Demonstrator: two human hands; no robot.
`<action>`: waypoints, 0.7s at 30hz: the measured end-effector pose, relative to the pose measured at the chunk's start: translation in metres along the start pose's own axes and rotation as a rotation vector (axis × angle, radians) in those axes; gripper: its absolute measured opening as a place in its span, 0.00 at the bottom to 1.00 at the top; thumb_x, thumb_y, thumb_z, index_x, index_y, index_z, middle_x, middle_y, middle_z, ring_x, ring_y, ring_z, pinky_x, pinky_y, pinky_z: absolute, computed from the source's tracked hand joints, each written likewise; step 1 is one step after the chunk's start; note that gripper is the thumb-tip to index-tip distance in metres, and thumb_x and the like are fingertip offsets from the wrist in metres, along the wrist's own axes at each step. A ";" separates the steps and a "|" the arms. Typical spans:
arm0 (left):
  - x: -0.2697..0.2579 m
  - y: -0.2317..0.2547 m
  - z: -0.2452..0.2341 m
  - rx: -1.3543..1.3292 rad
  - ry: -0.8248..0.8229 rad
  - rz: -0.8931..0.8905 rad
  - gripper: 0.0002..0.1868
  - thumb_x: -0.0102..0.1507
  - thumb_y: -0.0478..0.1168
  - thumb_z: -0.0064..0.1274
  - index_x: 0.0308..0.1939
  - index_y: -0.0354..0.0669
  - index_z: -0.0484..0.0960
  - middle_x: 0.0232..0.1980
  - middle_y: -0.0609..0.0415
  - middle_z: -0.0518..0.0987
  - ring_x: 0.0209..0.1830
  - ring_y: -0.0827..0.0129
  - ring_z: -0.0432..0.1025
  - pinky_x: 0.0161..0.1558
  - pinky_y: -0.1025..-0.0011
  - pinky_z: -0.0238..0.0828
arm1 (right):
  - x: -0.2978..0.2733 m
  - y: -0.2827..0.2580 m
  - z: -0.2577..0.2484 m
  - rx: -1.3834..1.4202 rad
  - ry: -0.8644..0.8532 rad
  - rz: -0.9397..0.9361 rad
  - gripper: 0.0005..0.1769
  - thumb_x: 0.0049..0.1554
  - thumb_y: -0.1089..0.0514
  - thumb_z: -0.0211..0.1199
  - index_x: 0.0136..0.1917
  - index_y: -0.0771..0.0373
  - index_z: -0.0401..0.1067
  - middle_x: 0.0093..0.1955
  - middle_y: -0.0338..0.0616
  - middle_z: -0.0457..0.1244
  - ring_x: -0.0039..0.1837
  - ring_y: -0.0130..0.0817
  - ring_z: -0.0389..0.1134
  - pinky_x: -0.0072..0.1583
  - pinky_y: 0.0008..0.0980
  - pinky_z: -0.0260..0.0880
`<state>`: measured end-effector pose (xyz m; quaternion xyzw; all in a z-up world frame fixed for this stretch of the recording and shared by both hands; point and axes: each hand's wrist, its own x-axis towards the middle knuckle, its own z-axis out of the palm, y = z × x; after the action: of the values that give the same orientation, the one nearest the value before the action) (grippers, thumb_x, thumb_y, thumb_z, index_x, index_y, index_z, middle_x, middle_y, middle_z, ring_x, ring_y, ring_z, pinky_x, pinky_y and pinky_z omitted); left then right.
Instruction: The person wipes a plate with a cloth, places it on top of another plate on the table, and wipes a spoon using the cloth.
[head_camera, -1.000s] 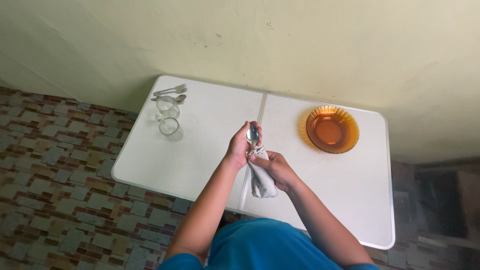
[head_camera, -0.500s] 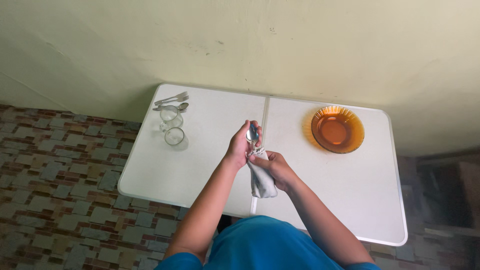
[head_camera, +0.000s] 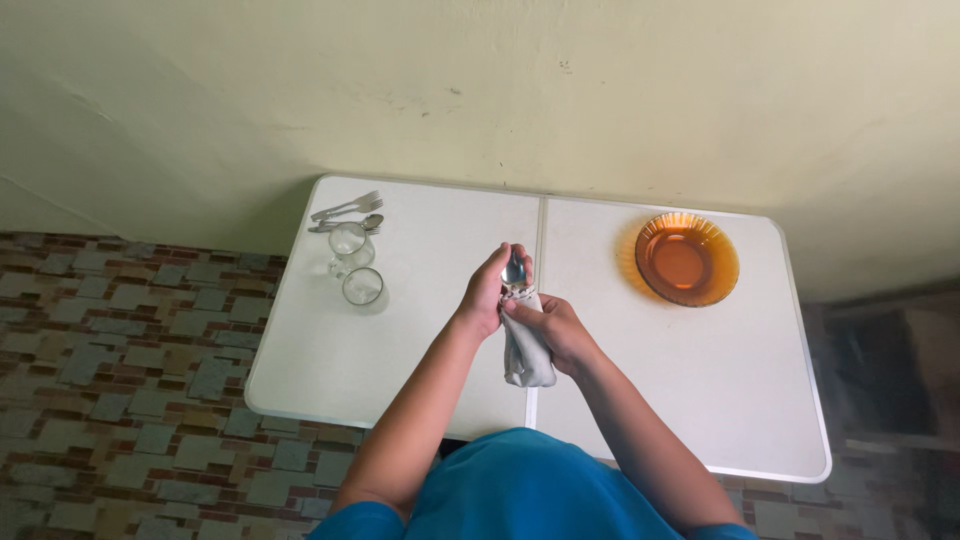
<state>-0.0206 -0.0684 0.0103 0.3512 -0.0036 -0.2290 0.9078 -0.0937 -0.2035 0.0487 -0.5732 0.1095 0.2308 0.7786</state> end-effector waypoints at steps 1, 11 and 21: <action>0.001 0.002 -0.002 -0.001 -0.005 -0.006 0.16 0.73 0.53 0.42 0.41 0.45 0.74 0.36 0.57 0.75 0.34 0.72 0.69 0.41 0.73 0.69 | 0.001 0.001 0.003 0.009 -0.003 -0.004 0.16 0.56 0.51 0.70 0.48 0.66 0.74 0.39 0.45 0.69 0.37 0.32 0.70 0.40 0.34 0.73; -0.002 0.024 -0.003 0.053 0.058 -0.164 0.26 0.70 0.60 0.38 0.51 0.42 0.80 0.38 0.57 0.79 0.35 0.74 0.71 0.41 0.73 0.71 | 0.014 0.007 0.014 -0.006 0.049 -0.031 0.18 0.55 0.51 0.70 0.49 0.67 0.74 0.40 0.48 0.70 0.38 0.33 0.71 0.41 0.34 0.74; 0.009 0.006 -0.025 0.021 0.045 -0.134 0.30 0.72 0.64 0.36 0.47 0.41 0.78 0.34 0.58 0.75 0.34 0.75 0.70 0.40 0.75 0.70 | 0.011 0.009 0.017 0.003 0.052 0.006 0.18 0.56 0.50 0.70 0.49 0.67 0.74 0.39 0.46 0.69 0.37 0.32 0.71 0.41 0.34 0.74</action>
<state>-0.0057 -0.0525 -0.0059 0.3652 0.0378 -0.2815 0.8866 -0.0901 -0.1827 0.0420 -0.5776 0.1318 0.2182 0.7755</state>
